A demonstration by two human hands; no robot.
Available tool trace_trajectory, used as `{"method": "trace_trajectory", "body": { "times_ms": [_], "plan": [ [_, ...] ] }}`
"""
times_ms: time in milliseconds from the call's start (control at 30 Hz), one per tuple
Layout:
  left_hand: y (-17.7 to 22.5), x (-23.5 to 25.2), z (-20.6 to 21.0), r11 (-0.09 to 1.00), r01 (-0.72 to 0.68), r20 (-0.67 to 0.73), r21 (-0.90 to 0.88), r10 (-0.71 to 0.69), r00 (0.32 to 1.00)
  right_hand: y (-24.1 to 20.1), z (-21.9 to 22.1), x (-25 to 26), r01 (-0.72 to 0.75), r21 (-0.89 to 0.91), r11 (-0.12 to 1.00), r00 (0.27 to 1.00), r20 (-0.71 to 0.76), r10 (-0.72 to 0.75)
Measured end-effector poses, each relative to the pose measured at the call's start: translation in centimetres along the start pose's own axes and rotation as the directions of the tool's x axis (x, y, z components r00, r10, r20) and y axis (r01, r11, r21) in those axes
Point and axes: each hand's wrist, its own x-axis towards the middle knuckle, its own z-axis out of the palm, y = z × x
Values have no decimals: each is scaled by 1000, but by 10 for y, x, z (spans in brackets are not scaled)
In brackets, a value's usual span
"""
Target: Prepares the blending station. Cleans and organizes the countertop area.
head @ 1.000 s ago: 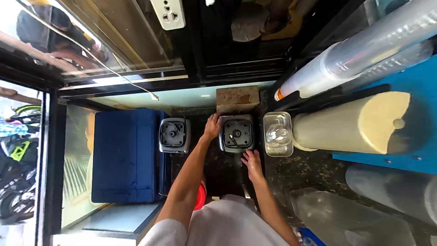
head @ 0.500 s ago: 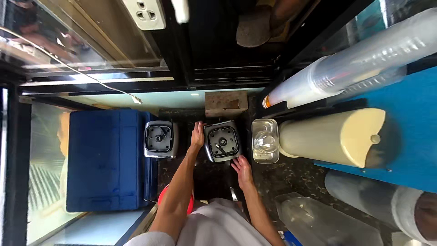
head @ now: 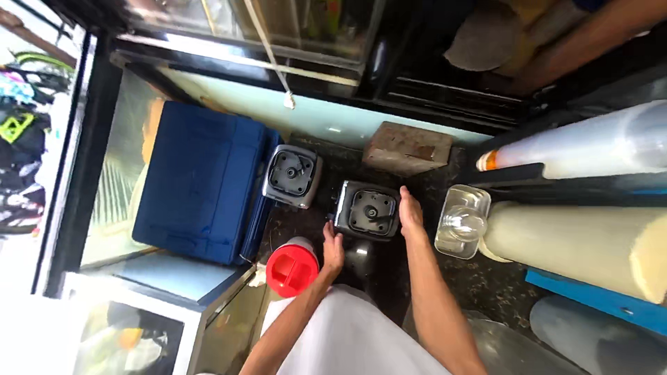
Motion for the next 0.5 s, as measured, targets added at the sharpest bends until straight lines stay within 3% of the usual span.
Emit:
{"method": "trace_trajectory", "body": {
  "times_ms": [200, 267, 333, 400, 433, 500],
  "plan": [
    [-16, -42, 26, 985, 84, 305, -151, -34, 952, -42, 17, 21, 249, -294, 923, 964, 170, -206],
    [-16, -42, 21, 992, 78, 383, -98, -35, 923, -45, 18, 29, 358, -319, 877, 923, 264, -281],
    [-7, -39, 2, 993, 41, 474, 107, -87, 876, -37, 10, 35, 405, -201, 892, 887, 322, -330],
    [20, -38, -23, 901, 66, 459, 428, -280, 843, -22, -5, 27, 423, -43, 905, 879, 261, -399],
    [33, -34, -37, 863, 127, 412, 489, -357, 838, -12, -13, 15, 440, -1, 898, 887, 159, -434],
    [54, -19, -63, 845, 177, 313, 505, -370, 874, 16, -26, -18, 435, 134, 891, 901, -65, -430]
  ]
}}
